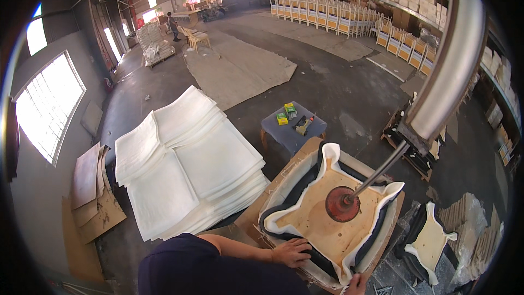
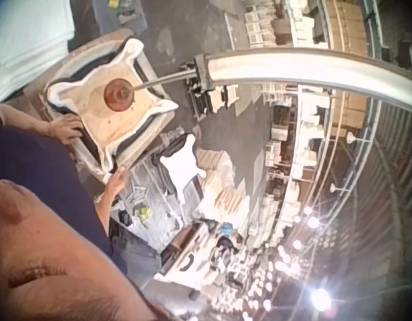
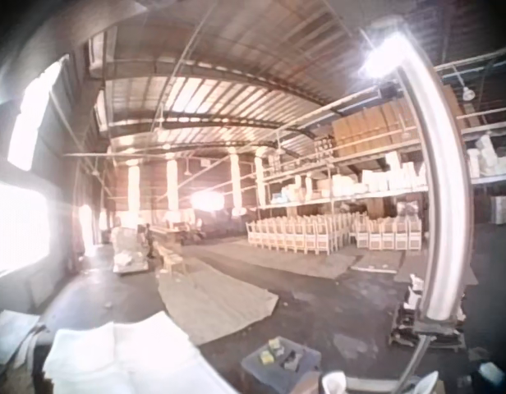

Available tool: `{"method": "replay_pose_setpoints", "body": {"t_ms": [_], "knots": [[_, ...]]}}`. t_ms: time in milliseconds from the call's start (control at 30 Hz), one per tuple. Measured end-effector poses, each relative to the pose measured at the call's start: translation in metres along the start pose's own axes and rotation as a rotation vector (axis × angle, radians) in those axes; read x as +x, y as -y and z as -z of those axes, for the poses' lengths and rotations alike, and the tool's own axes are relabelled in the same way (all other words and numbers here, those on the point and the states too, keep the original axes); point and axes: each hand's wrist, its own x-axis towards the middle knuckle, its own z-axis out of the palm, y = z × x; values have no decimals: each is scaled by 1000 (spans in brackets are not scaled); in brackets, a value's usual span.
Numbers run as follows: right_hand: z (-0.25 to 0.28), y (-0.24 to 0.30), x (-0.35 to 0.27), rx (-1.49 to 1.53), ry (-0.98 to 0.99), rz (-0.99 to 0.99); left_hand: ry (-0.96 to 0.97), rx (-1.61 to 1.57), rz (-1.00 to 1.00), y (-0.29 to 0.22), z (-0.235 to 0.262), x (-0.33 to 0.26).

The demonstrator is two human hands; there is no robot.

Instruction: The person staples black fabric to the underside of a wooden chair seat using a pneumatic staple gun. After finishing one seat, they place it aside, pick up a new white foam pad, and position it on the next wooden seat base to begin the next cycle.

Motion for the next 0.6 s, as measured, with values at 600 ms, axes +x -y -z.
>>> {"method": "replay_pose_setpoints", "body": {"t_ms": [600], "knots": [[-15, 0, -21, 316, 28, 171, 133, -29, 157, -12, 10, -3]]}}
